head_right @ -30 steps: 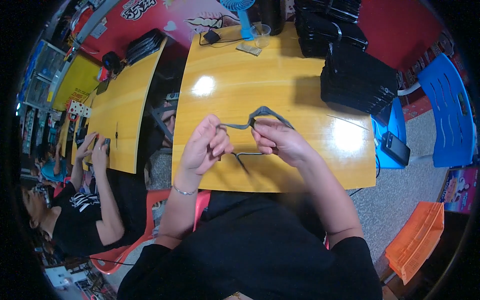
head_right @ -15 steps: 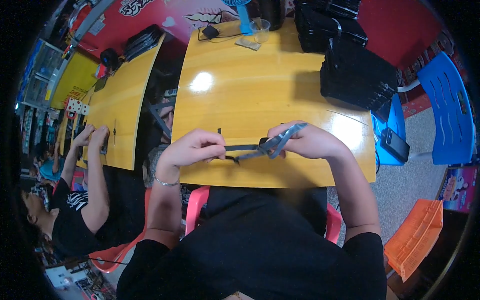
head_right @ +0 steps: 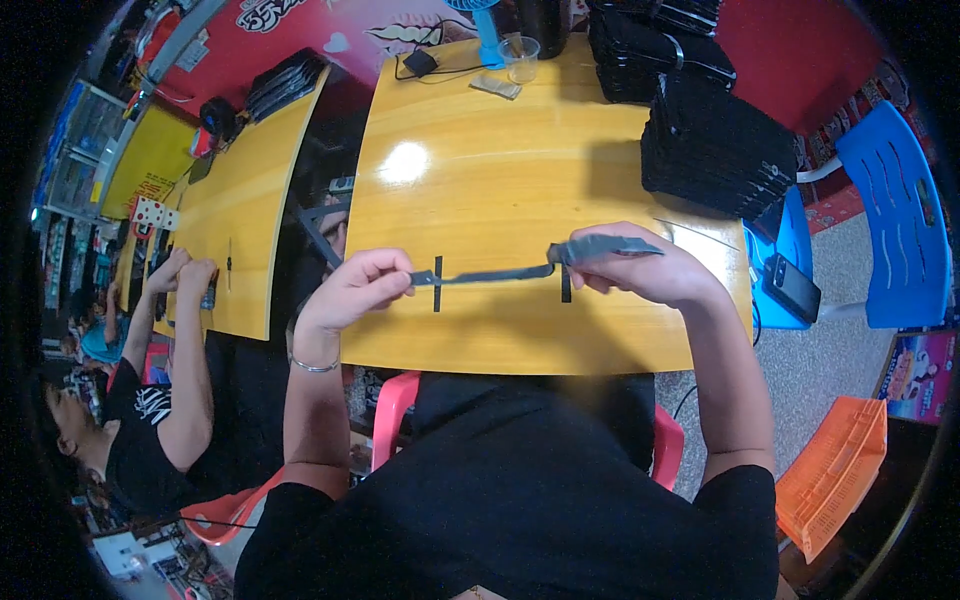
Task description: Assembling and inspecting black elastic straps at a textile manufacturing station.
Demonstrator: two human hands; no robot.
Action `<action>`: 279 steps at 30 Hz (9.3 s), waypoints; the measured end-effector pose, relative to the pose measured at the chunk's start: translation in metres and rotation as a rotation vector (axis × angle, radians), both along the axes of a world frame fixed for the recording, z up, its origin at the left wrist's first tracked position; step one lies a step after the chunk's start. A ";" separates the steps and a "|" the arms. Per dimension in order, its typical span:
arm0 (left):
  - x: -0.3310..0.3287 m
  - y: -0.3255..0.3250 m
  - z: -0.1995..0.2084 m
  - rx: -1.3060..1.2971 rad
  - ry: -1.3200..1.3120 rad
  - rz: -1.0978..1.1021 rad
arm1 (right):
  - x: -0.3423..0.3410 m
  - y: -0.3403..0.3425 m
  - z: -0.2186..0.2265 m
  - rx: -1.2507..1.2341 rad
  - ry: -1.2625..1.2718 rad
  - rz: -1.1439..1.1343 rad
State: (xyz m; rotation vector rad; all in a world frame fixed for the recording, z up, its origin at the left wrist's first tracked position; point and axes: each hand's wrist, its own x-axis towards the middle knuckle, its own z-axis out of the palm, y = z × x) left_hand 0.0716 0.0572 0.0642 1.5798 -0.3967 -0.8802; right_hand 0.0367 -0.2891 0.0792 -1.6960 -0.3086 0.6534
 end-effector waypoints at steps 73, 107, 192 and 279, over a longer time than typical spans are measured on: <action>-0.042 -0.045 -0.095 0.699 -0.882 0.554 | -0.038 0.059 -0.036 0.055 -0.224 -0.488; -0.070 -0.092 -0.066 -0.508 -0.019 0.766 | -0.041 0.070 -0.022 -0.100 -0.296 -0.408; -0.074 -0.109 -0.046 -0.544 -0.177 0.786 | -0.030 0.071 -0.017 0.071 -0.290 -0.461; -0.064 -0.112 -0.046 -0.470 -0.258 0.712 | -0.028 0.062 -0.017 0.041 -0.176 -0.335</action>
